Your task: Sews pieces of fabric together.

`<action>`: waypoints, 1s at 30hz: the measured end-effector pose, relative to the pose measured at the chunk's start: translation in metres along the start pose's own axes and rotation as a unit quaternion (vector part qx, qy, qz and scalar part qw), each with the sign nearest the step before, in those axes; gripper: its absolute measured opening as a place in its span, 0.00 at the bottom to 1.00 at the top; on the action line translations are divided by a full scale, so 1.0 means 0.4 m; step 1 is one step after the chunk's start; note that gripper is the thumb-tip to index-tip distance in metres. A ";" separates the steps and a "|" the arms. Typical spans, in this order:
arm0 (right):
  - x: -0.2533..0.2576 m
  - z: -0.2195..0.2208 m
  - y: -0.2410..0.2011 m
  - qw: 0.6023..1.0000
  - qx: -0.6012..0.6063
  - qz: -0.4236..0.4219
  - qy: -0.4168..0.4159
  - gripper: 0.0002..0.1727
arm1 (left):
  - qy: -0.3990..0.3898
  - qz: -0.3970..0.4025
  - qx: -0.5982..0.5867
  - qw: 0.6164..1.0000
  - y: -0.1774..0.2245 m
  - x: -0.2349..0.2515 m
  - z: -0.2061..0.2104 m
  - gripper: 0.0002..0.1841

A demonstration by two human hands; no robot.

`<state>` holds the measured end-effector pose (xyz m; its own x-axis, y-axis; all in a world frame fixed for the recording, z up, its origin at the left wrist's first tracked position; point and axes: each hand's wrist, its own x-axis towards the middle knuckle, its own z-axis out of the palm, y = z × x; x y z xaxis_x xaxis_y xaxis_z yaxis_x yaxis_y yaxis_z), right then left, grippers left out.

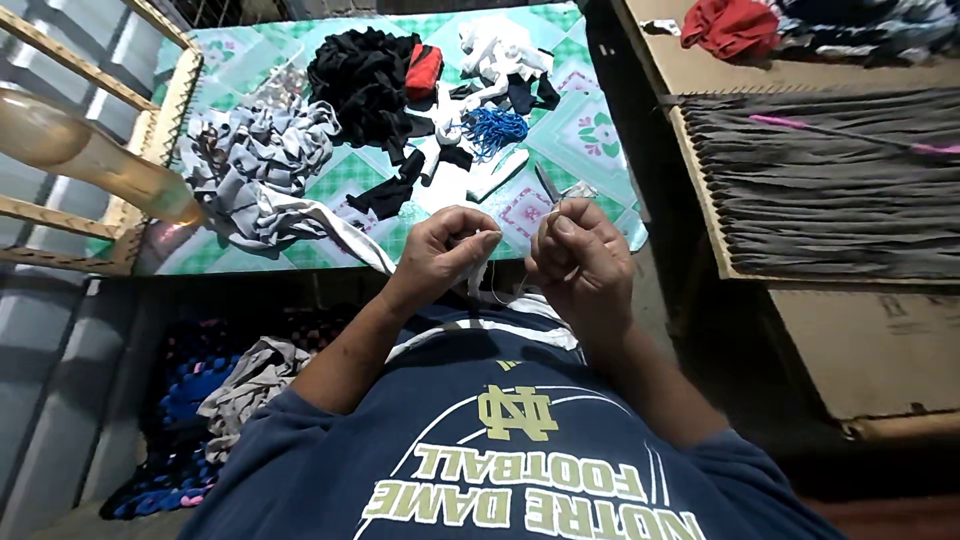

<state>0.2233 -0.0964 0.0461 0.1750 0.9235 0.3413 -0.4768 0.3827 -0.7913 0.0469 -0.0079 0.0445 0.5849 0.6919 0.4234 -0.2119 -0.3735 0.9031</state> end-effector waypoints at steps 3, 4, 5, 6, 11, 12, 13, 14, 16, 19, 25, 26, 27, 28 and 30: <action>0.001 0.000 0.001 1.000 -0.009 -0.011 -0.012 0.10 | 0.002 0.006 0.016 1.000 -0.001 -0.002 -0.001 0.04; 0.001 -0.001 -0.002 0.999 -0.028 -0.011 -0.020 0.09 | 0.007 0.000 0.005 1.000 0.000 -0.001 -0.001 0.04; 0.002 -0.007 -0.006 0.997 -0.064 -0.009 -0.029 0.09 | 0.016 -0.010 -0.011 1.000 0.001 -0.001 -0.003 0.04; 0.004 -0.015 -0.013 0.992 -0.119 -0.007 -0.039 0.08 | 0.029 -0.019 -0.031 0.999 0.001 0.001 -0.007 0.04; 0.014 -0.114 -0.087 0.918 -0.387 -0.086 0.015 0.09 | 0.121 -0.050 -0.060 0.990 -0.022 0.006 -0.085 0.05; 0.014 -0.132 -0.104 0.923 -0.369 -0.097 0.045 0.09 | 0.136 -0.052 -0.058 0.988 -0.029 0.003 -0.100 0.04; 0.015 -0.142 -0.118 0.934 -0.333 -0.105 0.078 0.09 | 0.140 -0.052 -0.054 0.987 -0.033 -0.001 -0.108 0.04; 0.017 -0.147 -0.130 0.940 -0.302 -0.117 0.106 0.10 | 0.135 -0.050 -0.049 0.988 -0.034 -0.004 -0.106 0.04; 0.018 -0.150 -0.147 0.939 -0.277 -0.154 0.135 0.10 | 0.120 -0.049 -0.048 0.990 -0.036 -0.009 -0.089 0.05; 0.023 -0.152 -0.164 0.938 -0.260 -0.180 0.142 0.10 | 0.109 -0.050 -0.057 0.991 -0.036 -0.009 -0.076 0.05; 0.013 -0.131 -0.137 0.920 -0.374 -0.103 0.063 0.10 | 0.054 -0.014 0.038 0.998 -0.018 -0.006 -0.069 0.05; 0.015 -0.122 -0.119 0.917 -0.389 -0.085 0.032 0.12 | 0.038 -0.013 0.051 0.998 -0.015 -0.007 -0.065 0.06; 0.016 -0.109 -0.100 0.914 -0.400 -0.071 0.002 0.14 | 0.024 -0.013 0.062 0.998 -0.011 -0.008 -0.060 0.06; 0.018 -0.094 -0.080 0.910 -0.408 -0.063 -0.027 0.16 | 0.013 -0.015 0.068 0.997 -0.007 -0.009 -0.055 0.06; 0.021 -0.068 -0.040 0.909 -0.407 -0.050 -0.080 0.17 | 0.008 -0.021 0.076 0.997 -0.004 -0.011 -0.046 0.06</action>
<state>0.2559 -0.0940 0.0480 0.0248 0.8927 0.4499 0.3404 0.4156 -0.8434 0.0304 0.0010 0.0426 0.5785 0.7178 0.3876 -0.0656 -0.4326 0.8992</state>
